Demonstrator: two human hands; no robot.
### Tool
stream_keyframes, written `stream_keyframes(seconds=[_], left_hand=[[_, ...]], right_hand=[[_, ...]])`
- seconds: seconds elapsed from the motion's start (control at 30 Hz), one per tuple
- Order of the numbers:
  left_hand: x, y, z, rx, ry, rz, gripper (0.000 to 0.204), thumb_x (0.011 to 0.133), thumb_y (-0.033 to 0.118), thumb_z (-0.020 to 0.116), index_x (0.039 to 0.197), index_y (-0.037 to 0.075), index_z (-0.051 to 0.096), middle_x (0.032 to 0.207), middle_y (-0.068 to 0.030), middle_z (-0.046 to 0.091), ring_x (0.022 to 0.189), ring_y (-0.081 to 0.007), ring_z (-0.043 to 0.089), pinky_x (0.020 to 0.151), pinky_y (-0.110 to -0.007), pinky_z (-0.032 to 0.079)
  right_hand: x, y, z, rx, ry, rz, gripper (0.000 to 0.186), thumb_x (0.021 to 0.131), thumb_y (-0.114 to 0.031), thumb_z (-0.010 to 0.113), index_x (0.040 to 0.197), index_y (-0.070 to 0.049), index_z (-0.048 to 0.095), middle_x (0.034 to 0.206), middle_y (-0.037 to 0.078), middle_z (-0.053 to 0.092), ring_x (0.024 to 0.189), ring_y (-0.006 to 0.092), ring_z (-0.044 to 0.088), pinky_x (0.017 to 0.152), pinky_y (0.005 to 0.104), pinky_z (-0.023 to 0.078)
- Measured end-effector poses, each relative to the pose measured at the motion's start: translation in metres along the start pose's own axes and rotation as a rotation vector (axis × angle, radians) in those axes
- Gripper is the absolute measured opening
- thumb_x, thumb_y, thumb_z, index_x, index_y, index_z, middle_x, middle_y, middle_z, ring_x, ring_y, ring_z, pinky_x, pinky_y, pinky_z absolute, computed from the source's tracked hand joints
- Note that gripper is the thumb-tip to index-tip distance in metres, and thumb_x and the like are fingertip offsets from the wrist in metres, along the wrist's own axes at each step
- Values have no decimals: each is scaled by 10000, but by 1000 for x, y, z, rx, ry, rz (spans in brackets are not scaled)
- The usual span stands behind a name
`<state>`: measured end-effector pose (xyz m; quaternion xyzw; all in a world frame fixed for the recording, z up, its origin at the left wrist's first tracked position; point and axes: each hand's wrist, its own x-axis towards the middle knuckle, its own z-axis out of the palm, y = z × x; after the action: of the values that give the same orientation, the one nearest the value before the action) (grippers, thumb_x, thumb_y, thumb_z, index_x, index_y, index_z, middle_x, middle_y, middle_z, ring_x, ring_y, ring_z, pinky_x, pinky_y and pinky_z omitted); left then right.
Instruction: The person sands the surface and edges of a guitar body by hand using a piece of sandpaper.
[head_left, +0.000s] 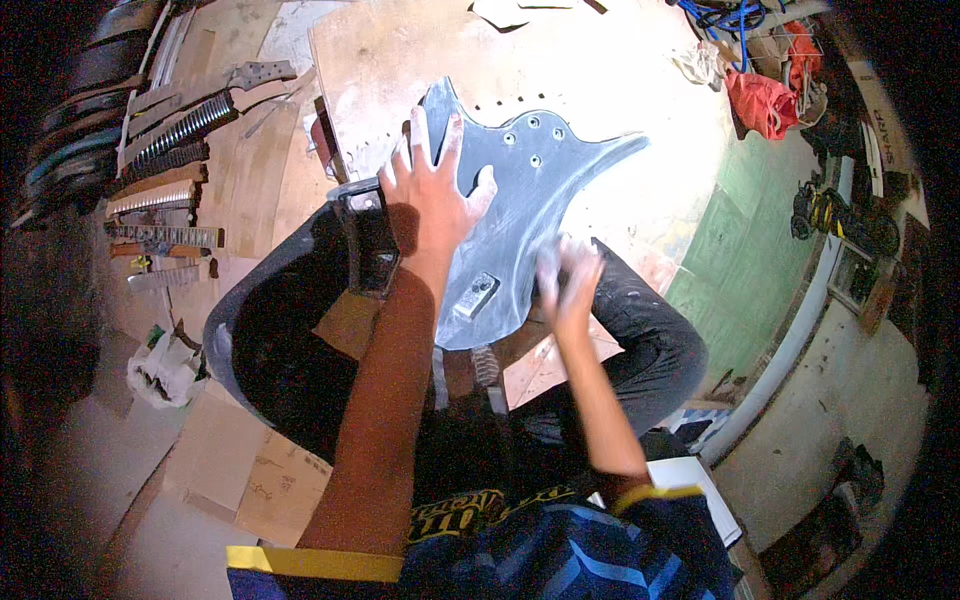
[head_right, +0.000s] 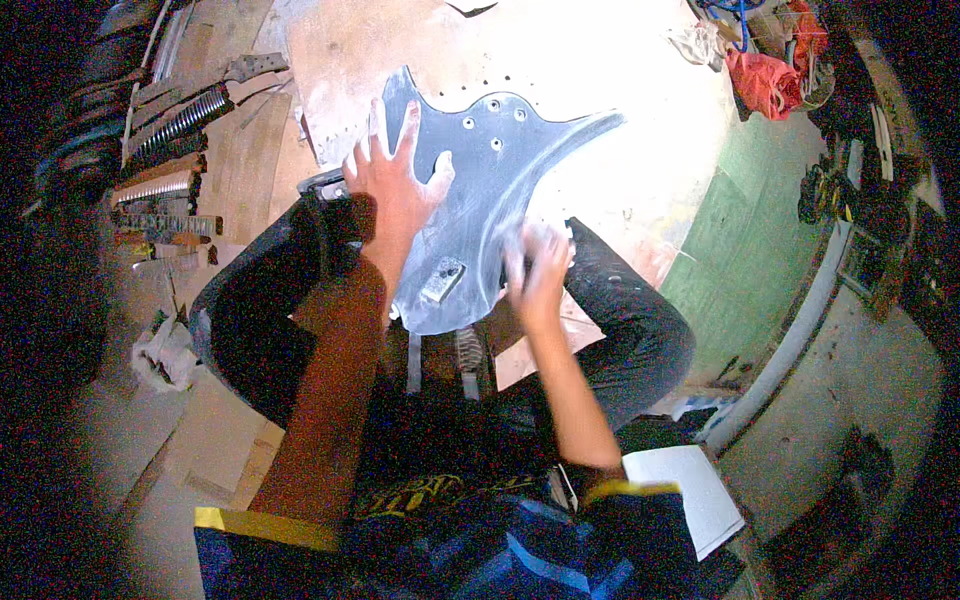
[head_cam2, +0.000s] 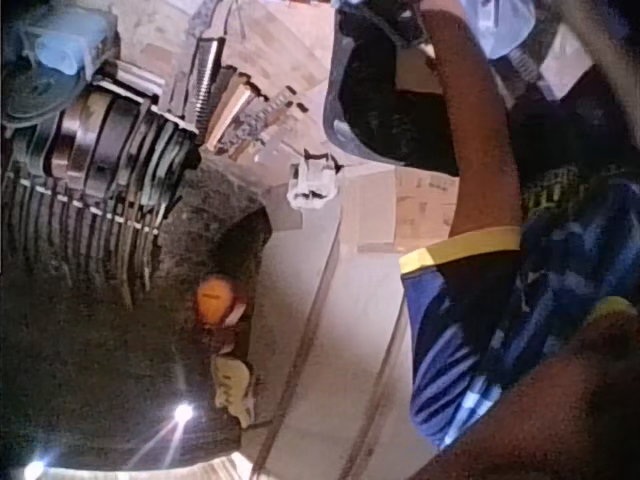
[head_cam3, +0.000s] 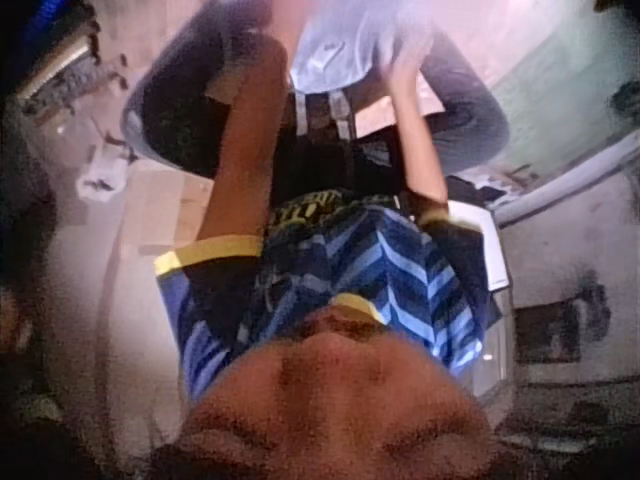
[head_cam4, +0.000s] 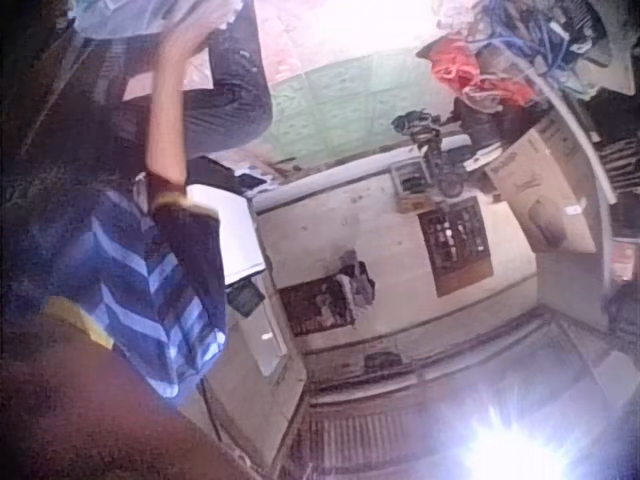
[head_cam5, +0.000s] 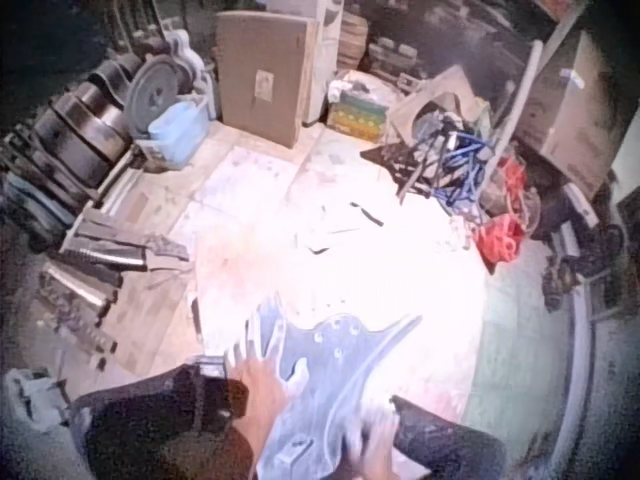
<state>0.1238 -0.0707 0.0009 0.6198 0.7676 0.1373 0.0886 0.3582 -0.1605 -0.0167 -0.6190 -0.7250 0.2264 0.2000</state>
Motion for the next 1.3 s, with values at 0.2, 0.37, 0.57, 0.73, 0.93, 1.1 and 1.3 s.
stream_keyframes(seconds=[0.2, 0.37, 0.57, 0.73, 0.93, 1.1, 1.3], left_hand=[[9, -2, -5, -41, -18, -2, 743, 826, 503, 667, 1487, 206, 504, 1595, -215, 322, 1308, -435, 460, 1074, -558, 340], [7, 0, -4, 6, 0, 10, 748, 815, 500, 680, 1479, 201, 512, 1581, -220, 338, 1283, -430, 479, 1061, -551, 357], [6, -5, -4, -20, 4, 26, 802, 812, 497, 703, 1524, 235, 441, 1597, -227, 306, 1237, -463, 501, 1058, -578, 374], [8, -2, -5, -2, 2, 12, 799, 816, 503, 700, 1525, 242, 440, 1576, -236, 341, 1252, -464, 495, 1060, -575, 372], [7, 0, 1, -9, -12, 13, 799, 816, 508, 696, 1529, 254, 439, 1558, -244, 369, 1248, -460, 499, 1060, -583, 370], [9, -5, 0, 6, 19, 21, 799, 815, 519, 692, 1527, 254, 443, 1558, -243, 368, 1253, -451, 500, 1062, -580, 369], [8, 0, 2, 6, 28, 42, 802, 812, 528, 692, 1523, 247, 447, 1583, -234, 328, 1248, -446, 505, 1058, -583, 372]], right_hand=[[38, -15, -4, 51, 6, 58, 362, 869, -139, 719, 1171, 21, 603, 1160, 267, 564, 1121, 433, 515, 1010, 496, 384], [-29, -27, -2, 40, 28, 9, 390, 863, -165, 715, 1208, -18, 608, 1188, 265, 556, 1183, 453, 492, 1032, 518, 377], [56, -32, -5, 18, 130, 143, 352, 888, -169, 698, 1182, 9, 621, 1134, 250, 586, 1117, 438, 509, 987, 510, 386], [-60, -30, -3, 140, 17, -15, 372, 869, -211, 698, 1184, -30, 620, 1195, 235, 569, 1143, 444, 508, 1005, 569, 372], [72, -24, 0, 73, 278, 63, 363, 888, -190, 722, 1148, 36, 607, 1086, 230, 592, 1023, 386, 533, 927, 482, 409], [-61, -47, -5, 207, 59, 54, 301, 880, -183, 704, 1141, -52, 631, 1119, 216, 588, 1072, 404, 538, 954, 525, 411], [76, -20, 3, -25, 310, 31, 391, 889, -237, 717, 1176, 1, 601, 1060, 197, 594, 999, 394, 524, 892, 512, 400]])
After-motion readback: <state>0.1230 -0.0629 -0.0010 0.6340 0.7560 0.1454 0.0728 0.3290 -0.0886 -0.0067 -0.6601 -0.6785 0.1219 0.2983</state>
